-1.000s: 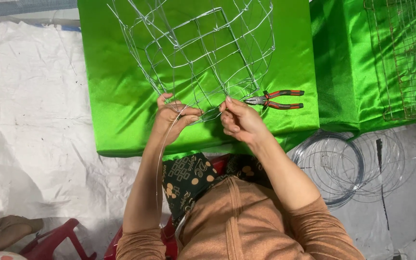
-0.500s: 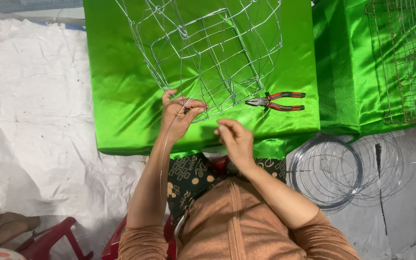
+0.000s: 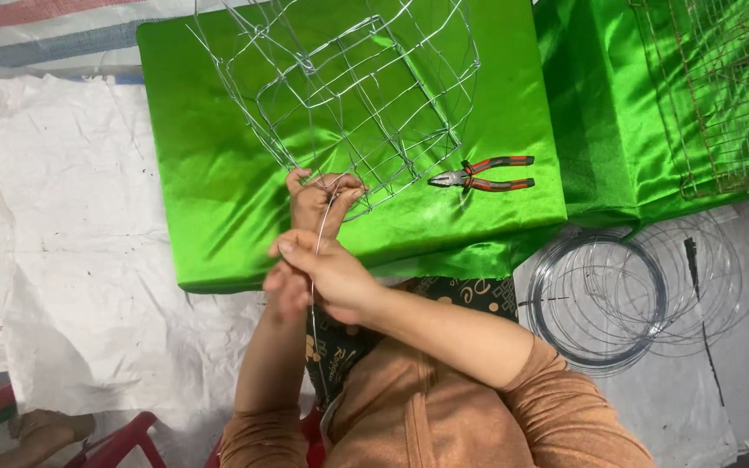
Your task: The person assembles a wire mesh basket frame on a green fabric-covered table, wrapping thin wire by hand around the joints of the wire frame and using pliers to twist and tighten the ties, rotating the frame to reach different edges.
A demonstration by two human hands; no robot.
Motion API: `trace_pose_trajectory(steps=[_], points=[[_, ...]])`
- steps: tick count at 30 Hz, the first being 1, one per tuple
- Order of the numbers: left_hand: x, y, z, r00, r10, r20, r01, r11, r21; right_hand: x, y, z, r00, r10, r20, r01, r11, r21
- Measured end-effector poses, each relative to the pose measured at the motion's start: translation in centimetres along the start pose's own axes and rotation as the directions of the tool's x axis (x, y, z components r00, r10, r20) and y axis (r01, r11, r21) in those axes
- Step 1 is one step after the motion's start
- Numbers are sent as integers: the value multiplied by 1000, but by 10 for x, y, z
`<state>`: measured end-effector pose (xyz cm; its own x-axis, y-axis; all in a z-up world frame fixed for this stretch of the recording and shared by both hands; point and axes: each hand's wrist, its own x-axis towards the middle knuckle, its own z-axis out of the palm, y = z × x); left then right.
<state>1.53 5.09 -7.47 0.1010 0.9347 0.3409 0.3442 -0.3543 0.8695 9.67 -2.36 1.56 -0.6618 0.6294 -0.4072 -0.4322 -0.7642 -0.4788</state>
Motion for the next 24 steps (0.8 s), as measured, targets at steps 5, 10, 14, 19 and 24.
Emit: trace_pose_trajectory(steps=[5,10,14,19,24], points=[[15,3,-18,999,-39,-17,40,999,11,-23,-59,7,966,242,94,-183,891,-415],[15,-20,-4,998,-58,5,57,993,107,-51,-116,11,858,509,72,-44,212,-976],[11,-11,20,997,-62,-49,63,998,26,-52,-71,-28,764,644,-36,197,-286,-938],[11,1,28,994,-17,-104,30,992,125,-104,-58,36,623,777,-88,306,-347,-887],[-4,-12,36,994,-25,-104,47,975,219,-133,-65,28,538,832,-138,330,-358,-873]])
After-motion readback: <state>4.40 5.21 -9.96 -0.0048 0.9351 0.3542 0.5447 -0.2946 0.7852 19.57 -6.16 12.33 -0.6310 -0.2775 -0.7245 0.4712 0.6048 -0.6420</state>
